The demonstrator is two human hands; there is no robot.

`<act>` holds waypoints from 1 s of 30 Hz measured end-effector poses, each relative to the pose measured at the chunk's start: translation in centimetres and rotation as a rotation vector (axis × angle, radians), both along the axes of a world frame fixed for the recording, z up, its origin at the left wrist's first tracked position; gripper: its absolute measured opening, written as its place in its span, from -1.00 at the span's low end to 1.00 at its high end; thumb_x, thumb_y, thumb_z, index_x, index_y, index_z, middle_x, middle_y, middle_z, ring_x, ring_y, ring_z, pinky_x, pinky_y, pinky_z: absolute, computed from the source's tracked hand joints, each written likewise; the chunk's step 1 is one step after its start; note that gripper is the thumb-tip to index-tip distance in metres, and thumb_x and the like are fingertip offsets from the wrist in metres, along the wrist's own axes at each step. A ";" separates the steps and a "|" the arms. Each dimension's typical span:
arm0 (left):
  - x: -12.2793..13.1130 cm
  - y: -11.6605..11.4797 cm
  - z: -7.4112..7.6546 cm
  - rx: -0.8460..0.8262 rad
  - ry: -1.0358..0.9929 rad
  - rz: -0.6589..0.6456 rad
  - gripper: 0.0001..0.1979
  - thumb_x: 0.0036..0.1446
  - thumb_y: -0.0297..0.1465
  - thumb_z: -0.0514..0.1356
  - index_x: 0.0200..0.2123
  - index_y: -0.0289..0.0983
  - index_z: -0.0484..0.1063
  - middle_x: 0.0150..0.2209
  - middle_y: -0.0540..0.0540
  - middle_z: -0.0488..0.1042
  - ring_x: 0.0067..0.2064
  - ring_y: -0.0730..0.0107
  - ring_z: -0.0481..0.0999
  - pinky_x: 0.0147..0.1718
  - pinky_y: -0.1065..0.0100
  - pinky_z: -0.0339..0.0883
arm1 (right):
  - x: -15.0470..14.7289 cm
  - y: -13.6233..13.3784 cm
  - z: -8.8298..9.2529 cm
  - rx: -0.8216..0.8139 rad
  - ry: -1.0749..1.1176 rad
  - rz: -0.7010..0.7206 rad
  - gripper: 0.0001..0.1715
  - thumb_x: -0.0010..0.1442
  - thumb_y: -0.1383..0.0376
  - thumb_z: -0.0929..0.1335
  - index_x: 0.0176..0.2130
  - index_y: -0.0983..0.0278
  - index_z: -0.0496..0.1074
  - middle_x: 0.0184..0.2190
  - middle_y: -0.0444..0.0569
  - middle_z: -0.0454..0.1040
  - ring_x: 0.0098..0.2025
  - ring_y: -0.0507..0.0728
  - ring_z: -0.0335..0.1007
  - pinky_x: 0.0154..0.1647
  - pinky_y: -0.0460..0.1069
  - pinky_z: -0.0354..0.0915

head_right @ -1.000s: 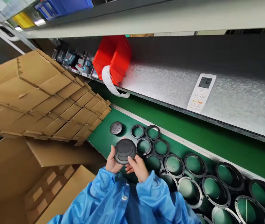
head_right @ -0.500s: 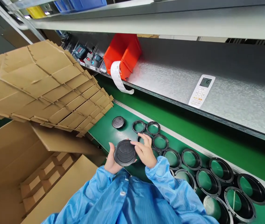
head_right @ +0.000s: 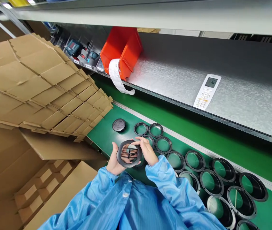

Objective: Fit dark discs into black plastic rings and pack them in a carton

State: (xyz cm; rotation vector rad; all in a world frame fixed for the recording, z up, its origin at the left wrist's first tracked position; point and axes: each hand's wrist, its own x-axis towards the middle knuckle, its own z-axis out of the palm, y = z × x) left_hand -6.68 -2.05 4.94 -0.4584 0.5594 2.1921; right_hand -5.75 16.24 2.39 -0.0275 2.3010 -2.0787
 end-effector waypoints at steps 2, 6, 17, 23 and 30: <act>-0.6 0.1 0.0 -0.006 -0.006 -0.004 -0.09 0.10 0.27 -0.03 0.37 -0.13 0.06 0.15 -0.40 0.41 0.13 -0.24 0.44 0.03 -0.38 0.24 | -0.2 0.1 0.2 0.016 0.008 -0.028 -0.19 0.43 -0.13 -0.04 -0.09 0.15 0.60 0.14 0.01 0.38 0.23 0.25 0.20 0.35 0.26 0.02; -1.7 0.1 -1.4 -0.034 -0.037 0.019 -0.15 0.15 0.24 -0.03 0.33 -0.17 0.16 0.13 -0.36 0.44 0.14 -0.17 0.44 0.09 -0.28 0.26 | 0.7 -0.4 -0.9 0.252 0.157 0.033 -0.21 0.41 -0.15 -0.05 0.17 0.13 0.45 0.29 0.01 0.22 0.34 0.27 0.01 0.40 0.27 -0.05; -6.0 2.3 -6.1 -0.411 -0.083 -0.061 -0.21 0.21 0.21 -0.07 0.21 -0.28 0.34 0.18 -0.29 0.41 0.26 -0.06 0.32 0.19 0.02 0.25 | -5.2 -0.8 -6.1 0.561 -0.091 0.452 0.58 -0.20 -0.02 0.60 0.46 0.16 -0.30 0.39 0.21 -0.16 0.38 0.43 -0.10 0.32 0.26 0.09; -13.0 2.8 -10.5 -0.826 -0.124 -0.072 -0.28 0.30 0.09 -0.10 0.31 -0.30 0.13 0.38 -0.35 0.07 0.38 -0.02 0.09 0.30 0.03 0.01 | -13.5 -0.2 -9.3 1.091 -0.117 0.006 0.42 -0.16 -0.03 0.57 0.43 0.36 -0.07 0.28 0.38 0.05 0.25 0.51 0.04 0.32 0.36 -0.10; -16.9 1.3 -13.0 -0.836 -0.060 -0.026 -0.35 0.31 0.08 -0.10 -0.03 -0.38 0.44 0.09 -0.35 0.42 0.04 0.13 0.49 0.09 0.18 0.31 | -17.2 -2.7 -12.8 1.211 -0.059 0.109 0.35 -0.04 -0.17 0.50 0.42 0.42 -0.05 0.34 0.45 0.01 0.34 0.52 -0.04 0.36 0.34 -0.21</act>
